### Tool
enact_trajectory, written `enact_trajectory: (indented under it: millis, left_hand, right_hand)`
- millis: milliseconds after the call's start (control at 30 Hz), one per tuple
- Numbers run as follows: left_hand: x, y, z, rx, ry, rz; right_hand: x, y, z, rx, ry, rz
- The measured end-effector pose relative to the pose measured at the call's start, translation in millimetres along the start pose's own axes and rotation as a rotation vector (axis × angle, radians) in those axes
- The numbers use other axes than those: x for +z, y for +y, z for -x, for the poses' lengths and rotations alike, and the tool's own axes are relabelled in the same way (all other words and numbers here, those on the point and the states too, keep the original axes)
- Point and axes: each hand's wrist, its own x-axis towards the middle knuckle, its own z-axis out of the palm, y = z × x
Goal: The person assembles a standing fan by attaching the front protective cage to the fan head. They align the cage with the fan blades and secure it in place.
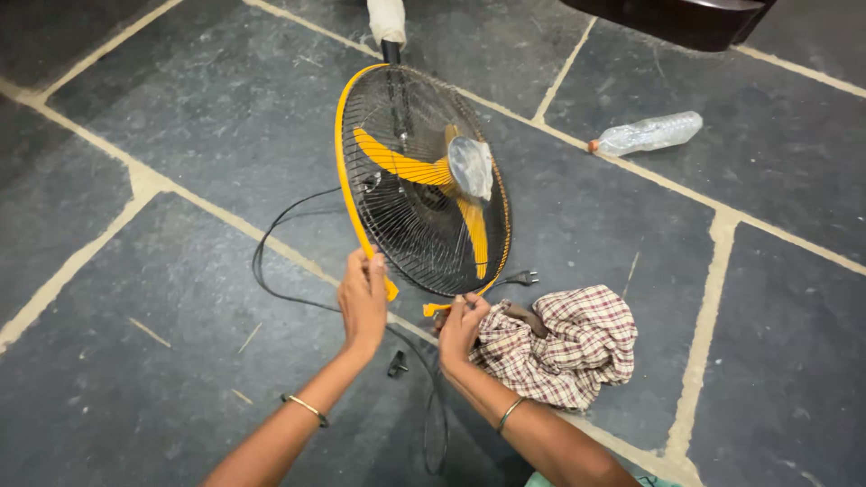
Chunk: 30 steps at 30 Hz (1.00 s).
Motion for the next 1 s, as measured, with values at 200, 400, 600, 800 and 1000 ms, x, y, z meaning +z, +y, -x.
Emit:
enact_trajectory:
  millis: [200,400,600,800,1000]
  left_hand:
    - [6.0,-30.2,7.2,-0.118,-0.127,0.296]
    - [5.6,-46.6,9.8,-0.129,-0.207,0.393]
    - [11.6,-54.6,5.1,-0.219,-0.298,0.417]
    - [15.1,-58.7,5.8,-0.251,-0.317,0.452]
    - [20.9,-57.6,8.8,-0.272,-0.312,0.466]
  right_hand:
    - [-9.9,2.3,9.2,-0.109,-0.151,-0.047]
    - [-21.1,-7.1,12.3,-0.334,-0.257,0.202]
    - [-29.2,-24.2,-5.2,-0.614,-0.317,0.488]
    - [-24.9,-51.2,-8.2,-0.814,-0.416,0.541]
    - [-21.2,-63.0,-9.6,-0.936,-0.46,0.54]
